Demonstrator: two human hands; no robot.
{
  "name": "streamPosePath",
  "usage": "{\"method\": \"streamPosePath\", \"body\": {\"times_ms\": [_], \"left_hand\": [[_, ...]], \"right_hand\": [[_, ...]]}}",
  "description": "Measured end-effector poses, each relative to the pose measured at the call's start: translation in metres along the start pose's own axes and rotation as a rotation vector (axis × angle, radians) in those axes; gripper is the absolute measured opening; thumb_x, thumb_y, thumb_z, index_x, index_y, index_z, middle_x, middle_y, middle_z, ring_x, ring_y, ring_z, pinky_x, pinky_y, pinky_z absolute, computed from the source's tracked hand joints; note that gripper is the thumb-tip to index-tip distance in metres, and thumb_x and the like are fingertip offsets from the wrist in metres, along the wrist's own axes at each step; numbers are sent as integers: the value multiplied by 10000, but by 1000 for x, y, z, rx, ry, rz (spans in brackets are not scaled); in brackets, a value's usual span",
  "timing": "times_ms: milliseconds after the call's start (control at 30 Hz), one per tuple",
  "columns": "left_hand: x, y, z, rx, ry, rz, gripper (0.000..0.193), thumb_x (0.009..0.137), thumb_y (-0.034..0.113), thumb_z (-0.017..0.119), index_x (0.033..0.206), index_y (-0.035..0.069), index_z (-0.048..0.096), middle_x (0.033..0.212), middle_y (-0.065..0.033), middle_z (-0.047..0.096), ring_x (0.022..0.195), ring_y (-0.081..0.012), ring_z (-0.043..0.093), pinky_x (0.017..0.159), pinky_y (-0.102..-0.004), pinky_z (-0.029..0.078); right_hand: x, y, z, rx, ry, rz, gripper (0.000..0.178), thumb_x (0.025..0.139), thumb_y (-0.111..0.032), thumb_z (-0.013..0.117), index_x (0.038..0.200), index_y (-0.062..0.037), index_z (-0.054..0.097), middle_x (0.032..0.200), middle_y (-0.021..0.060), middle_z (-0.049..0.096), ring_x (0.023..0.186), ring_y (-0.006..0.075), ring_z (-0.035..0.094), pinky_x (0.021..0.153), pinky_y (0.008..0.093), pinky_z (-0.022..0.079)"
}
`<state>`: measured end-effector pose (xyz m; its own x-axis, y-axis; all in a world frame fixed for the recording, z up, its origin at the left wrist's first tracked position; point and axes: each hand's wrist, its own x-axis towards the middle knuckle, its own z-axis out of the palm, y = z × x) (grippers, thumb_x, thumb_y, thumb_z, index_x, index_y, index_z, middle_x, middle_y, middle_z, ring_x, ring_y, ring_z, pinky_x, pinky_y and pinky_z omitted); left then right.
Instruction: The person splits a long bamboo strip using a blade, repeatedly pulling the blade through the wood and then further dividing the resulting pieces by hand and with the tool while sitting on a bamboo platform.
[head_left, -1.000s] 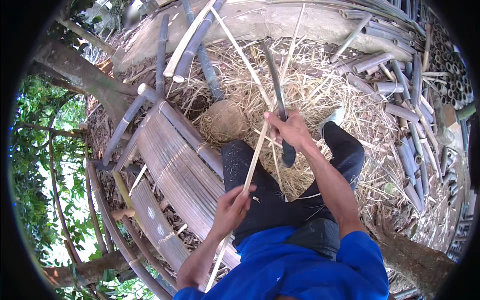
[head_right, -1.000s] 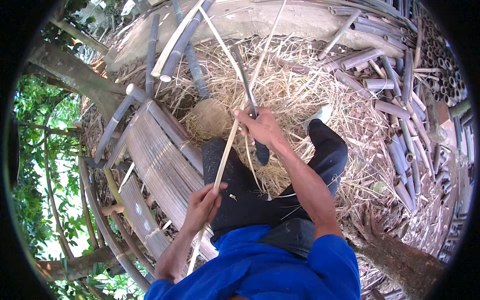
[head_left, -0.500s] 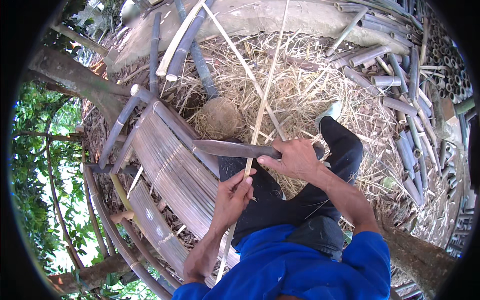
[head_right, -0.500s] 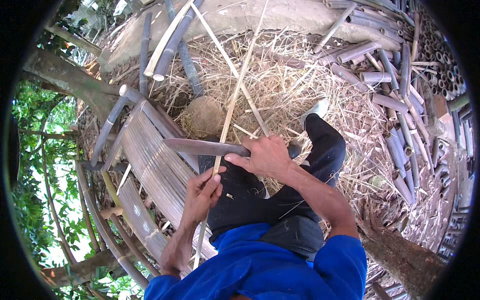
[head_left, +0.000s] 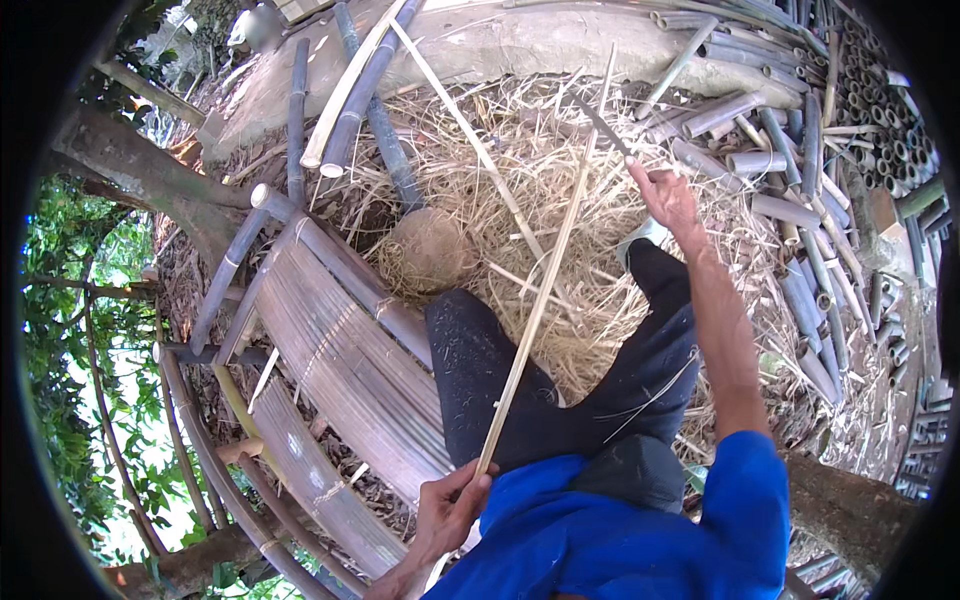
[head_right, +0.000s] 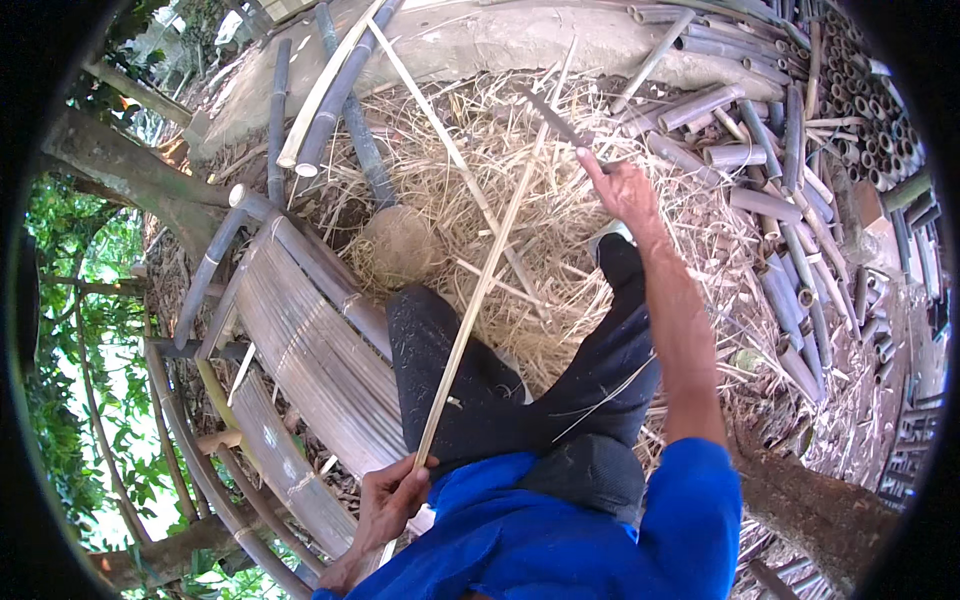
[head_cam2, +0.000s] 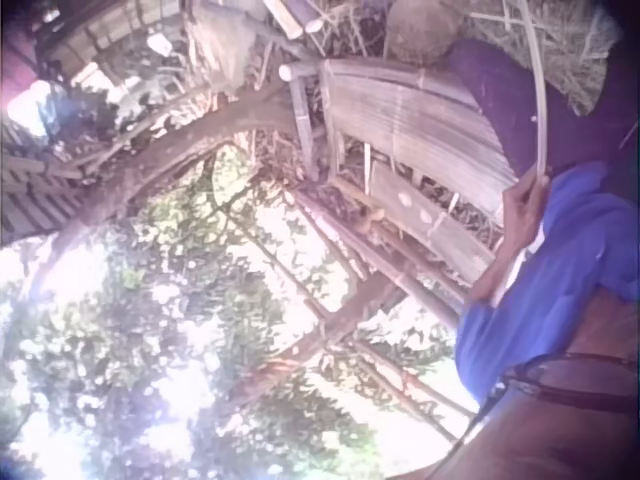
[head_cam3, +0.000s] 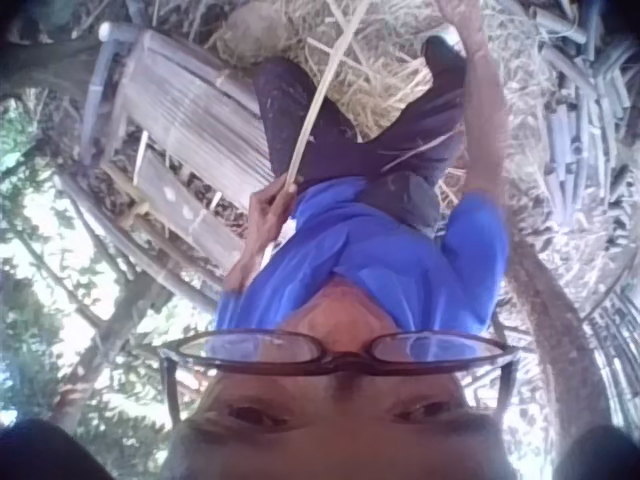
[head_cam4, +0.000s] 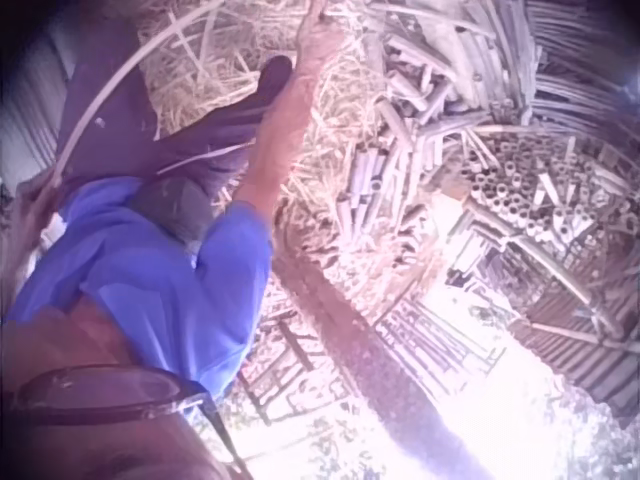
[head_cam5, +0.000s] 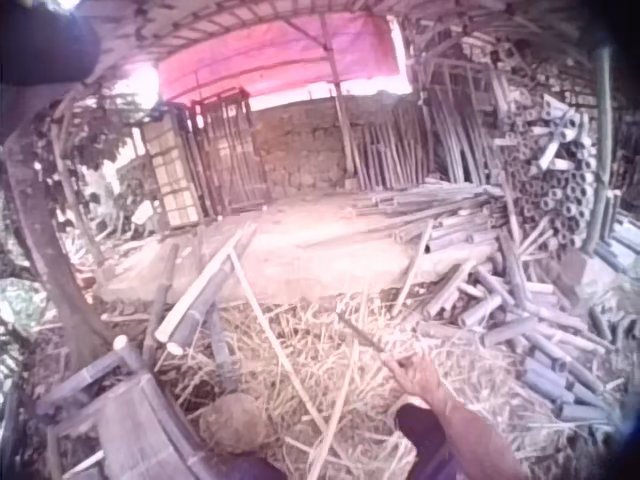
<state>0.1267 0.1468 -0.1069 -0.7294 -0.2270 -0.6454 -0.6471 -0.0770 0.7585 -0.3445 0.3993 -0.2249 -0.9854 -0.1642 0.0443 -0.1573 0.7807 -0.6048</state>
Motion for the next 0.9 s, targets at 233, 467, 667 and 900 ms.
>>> {"method": "streamPosePath", "body": {"times_ms": [233, 467, 667, 900], "left_hand": [[40, 6, -41, 296, 135, 129, 375, 1010, 362, 625, 1244, 83, 719, 718, -9, 628, 664, -56, 544, 575, -264, 454], [77, 36, -79, 589, 430, 423, 312, 856, 134, 753, 1159, 60, 749, 891, -171, 743, 790, -166, 674, 739, -322, 535], [66, -9, -65, 303, 697, 759, 157, 850, 123, 756, 988, 49, 771, 829, -92, 708, 649, -128, 621, 584, -295, 481], [98, -25, -49, -475, 297, 400, 538, 1029, 312, 593, 1454, 0, 487, 1100, -173, 691, 785, -160, 679, 476, -225, 509]], "right_hand": [[-43, -65, 27, 901, -349, 268, 709, 912, -691, 579, 1148, -26, 648, 566, 70, 506, 446, 152, 493, 426, 336, 416], [-68, -130, 57, 1271, -196, 210, 275, 895, -261, 791, 871, -46, 622, 694, 9, 540, 541, 95, 514, 466, 244, 445], [-72, -145, 64, 1259, -174, 185, 246, 919, -209, 770, 910, -34, 598, 740, 18, 550, 574, 98, 517, 484, 258, 458], [-83, -158, 77, 1285, -300, 204, 226, 945, -236, 743, 910, -84, 580, 731, -20, 493, 593, 73, 457, 534, 249, 455]]}}
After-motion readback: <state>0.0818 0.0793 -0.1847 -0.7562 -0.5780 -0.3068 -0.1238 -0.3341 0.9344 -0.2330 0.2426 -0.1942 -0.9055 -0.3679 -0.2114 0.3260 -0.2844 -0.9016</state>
